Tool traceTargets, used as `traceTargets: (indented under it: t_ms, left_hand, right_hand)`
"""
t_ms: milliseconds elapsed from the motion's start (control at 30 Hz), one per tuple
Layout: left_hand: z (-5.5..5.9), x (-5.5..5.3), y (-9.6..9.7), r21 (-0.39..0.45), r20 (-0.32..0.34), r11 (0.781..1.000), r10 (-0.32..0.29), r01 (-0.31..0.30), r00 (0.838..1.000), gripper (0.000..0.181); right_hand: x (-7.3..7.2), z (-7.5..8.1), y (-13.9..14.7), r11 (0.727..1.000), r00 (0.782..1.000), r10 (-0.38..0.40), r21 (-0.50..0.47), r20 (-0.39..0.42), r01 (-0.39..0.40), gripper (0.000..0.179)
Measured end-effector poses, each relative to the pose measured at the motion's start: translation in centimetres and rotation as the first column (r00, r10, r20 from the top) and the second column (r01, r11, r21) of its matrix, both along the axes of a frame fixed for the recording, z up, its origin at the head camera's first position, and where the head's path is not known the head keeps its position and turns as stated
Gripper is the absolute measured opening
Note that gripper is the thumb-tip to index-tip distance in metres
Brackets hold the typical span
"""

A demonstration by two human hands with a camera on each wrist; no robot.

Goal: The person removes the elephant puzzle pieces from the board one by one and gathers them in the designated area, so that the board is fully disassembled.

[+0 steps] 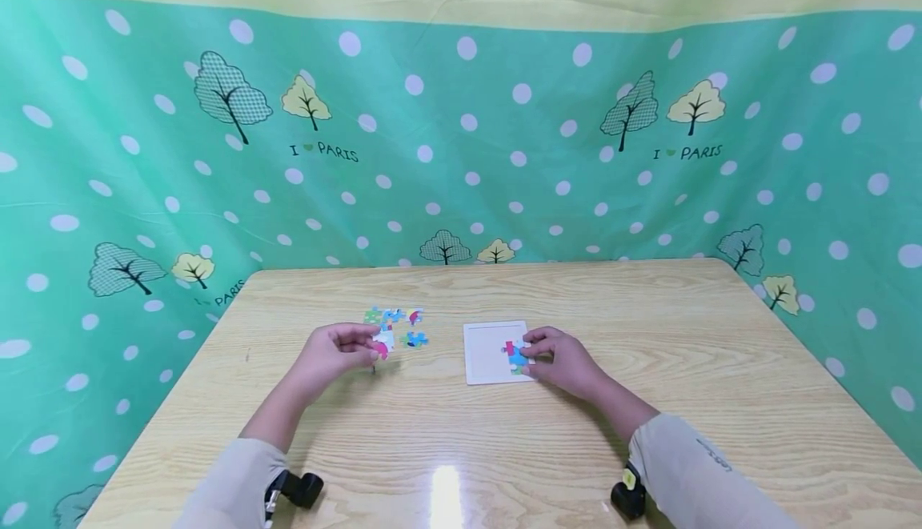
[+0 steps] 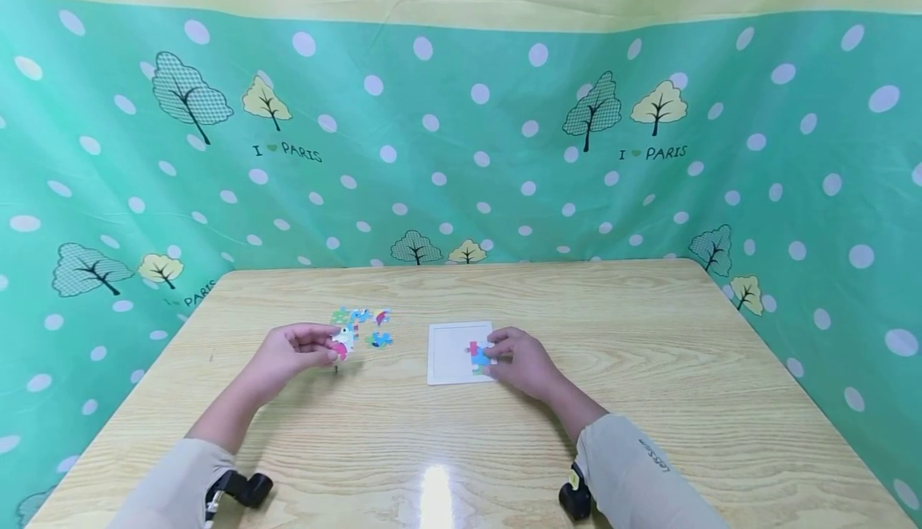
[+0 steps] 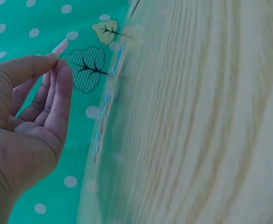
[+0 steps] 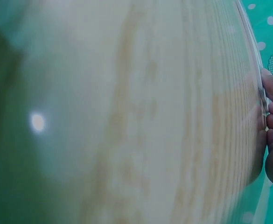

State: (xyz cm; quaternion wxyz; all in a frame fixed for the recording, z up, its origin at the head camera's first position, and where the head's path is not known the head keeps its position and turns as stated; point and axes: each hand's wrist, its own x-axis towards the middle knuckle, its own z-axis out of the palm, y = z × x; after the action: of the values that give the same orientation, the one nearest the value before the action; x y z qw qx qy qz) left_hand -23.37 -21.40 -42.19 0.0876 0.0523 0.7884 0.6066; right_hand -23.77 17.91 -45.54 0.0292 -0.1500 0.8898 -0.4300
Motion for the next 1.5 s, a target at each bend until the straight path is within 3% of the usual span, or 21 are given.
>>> traceTargets:
  t_ms: [567,900,1067,1300,1500]
  left_hand:
    - [-0.7,0.2,-3.1,-0.122,-0.016,0.992,0.023,-0.025,1.0,0.045]
    - [-0.6,0.2,-4.0,-0.211,0.005,0.977,-0.012,0.013,1.0,0.041]
    - [-0.8,0.0,-4.2,-0.291,0.003,0.957,-0.008,0.009,1.0,0.038]
    - [-1.2,-0.2,-4.5,-0.408,-0.056,0.913,-0.026,0.001,0.998,0.034]
    - [-1.4,-0.4,-4.8,-0.461,-0.069,0.887,-0.023,-0.011,0.997,0.031]
  right_hand:
    - [0.2,0.0,-0.1,1.0,1.0,0.001,0.001,0.007,-0.001,0.025]
    - [0.1,0.0,0.0,1.0,1.0,-0.001,0.002,0.004,0.001,0.026]
    - [0.0,-0.1,0.0,1.0,1.0,0.0,0.006,0.003,0.0,0.026]
    - [0.0,0.0,0.0,1.0,1.0,-0.006,0.006,0.008,0.006,0.026]
    - [0.0,0.1,-0.1,1.0,1.0,-0.01,0.007,0.013,0.01,0.026]
